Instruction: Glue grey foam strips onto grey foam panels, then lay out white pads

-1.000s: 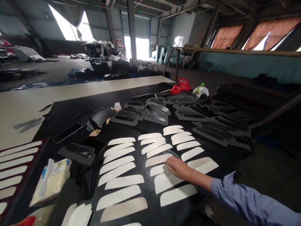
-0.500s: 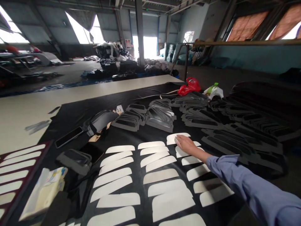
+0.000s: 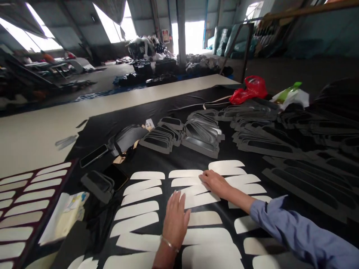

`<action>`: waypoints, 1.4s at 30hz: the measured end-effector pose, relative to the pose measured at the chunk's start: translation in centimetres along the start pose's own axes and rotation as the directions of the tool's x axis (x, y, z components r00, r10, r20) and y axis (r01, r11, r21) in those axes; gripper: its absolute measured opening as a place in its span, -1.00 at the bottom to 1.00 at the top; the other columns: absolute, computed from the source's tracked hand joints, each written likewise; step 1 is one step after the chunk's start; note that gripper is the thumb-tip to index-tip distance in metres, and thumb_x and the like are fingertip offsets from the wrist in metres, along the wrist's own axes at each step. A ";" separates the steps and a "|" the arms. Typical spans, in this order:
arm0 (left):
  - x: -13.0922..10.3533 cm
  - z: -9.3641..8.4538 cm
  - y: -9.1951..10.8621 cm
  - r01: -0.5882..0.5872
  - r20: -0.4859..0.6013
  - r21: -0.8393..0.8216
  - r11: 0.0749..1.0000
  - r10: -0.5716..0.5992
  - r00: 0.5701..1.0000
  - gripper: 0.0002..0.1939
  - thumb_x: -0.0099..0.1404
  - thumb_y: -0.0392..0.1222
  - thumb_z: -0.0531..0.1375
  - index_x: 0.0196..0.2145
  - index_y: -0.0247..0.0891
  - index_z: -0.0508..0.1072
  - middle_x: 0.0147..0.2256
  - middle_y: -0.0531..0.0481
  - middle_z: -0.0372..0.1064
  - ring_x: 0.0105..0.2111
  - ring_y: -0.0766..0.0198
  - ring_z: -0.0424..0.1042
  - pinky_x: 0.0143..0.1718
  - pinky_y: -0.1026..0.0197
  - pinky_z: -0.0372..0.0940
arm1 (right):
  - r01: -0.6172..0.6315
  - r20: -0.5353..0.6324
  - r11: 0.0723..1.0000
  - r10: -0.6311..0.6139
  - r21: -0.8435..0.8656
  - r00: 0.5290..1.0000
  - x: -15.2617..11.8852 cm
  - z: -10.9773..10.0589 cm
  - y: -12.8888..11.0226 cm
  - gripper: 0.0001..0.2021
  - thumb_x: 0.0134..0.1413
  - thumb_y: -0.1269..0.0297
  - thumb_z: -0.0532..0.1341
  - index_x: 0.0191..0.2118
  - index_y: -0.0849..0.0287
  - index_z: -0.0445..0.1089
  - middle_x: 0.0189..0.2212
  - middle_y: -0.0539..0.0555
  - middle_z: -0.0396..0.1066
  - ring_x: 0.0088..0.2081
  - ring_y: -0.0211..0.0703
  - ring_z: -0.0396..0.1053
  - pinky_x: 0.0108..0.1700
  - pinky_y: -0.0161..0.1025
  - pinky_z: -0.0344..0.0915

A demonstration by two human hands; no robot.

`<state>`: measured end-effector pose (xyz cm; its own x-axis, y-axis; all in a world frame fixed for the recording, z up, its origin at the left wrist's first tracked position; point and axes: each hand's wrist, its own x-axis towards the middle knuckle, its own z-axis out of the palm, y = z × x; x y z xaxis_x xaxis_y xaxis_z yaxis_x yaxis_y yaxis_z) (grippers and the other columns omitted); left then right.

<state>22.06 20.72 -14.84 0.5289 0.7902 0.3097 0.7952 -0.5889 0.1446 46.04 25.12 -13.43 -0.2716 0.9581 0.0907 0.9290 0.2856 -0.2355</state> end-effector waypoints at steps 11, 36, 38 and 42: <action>2.0 3.3 -0.1 0.039 0.222 -0.076 0.996 -0.022 0.975 -0.39 0.24 -0.15 0.08 0.21 -0.17 -0.01 0.26 -0.29 -0.25 0.25 -0.10 -0.26 0.14 -0.24 -0.01 | 0.230 0.035 0.961 -0.228 -0.150 0.973 1.5 0.9 2.1 -0.72 0.20 0.44 -0.01 -0.05 0.10 0.34 -0.16 0.14 0.33 -0.21 -0.11 0.23 -0.23 -0.22 0.09; 4.5 3.2 -1.8 0.117 0.215 -0.141 0.983 -0.085 0.973 -0.29 0.30 0.12 -0.13 0.24 -0.37 -0.21 0.28 -0.23 -0.33 0.27 0.07 -0.37 0.25 -0.10 -0.16 | 0.224 -0.305 0.948 -0.287 -0.225 0.908 4.0 7.8 -0.7 -0.37 0.19 -0.02 -0.08 0.22 0.37 0.03 0.20 0.31 0.06 0.24 0.03 -0.06 0.18 0.03 0.01; 4.5 2.6 -1.7 0.121 0.229 -0.143 0.982 -0.086 0.970 -0.28 0.30 0.12 -0.13 0.25 -0.37 -0.25 0.29 -0.22 -0.36 0.27 0.09 -0.41 0.26 -0.08 -0.18 | 0.245 -0.328 0.948 -0.302 -0.203 0.895 3.9 8.3 -0.5 -0.34 0.18 -0.04 -0.08 0.24 0.37 -0.02 0.21 0.32 0.02 0.25 0.06 -0.11 0.19 0.06 -0.02; 4.8 1.1 -1.2 0.150 0.285 -0.163 0.975 -0.099 0.953 -0.29 0.31 0.10 -0.16 0.25 -0.40 -0.28 0.29 -0.20 -0.42 0.27 0.12 -0.47 0.27 -0.06 -0.25 | 0.268 -0.347 0.942 -0.324 -0.200 0.880 4.0 8.2 -0.2 -0.32 0.17 -0.06 -0.11 0.23 0.41 0.00 0.21 0.35 0.01 0.24 0.11 -0.09 0.18 0.10 -0.04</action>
<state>23.98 25.41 -14.59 0.5102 0.8600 0.0133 0.8064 -0.4836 0.3404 42.72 29.03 -21.01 -0.4525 0.7437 0.4922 0.8531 0.5217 -0.0039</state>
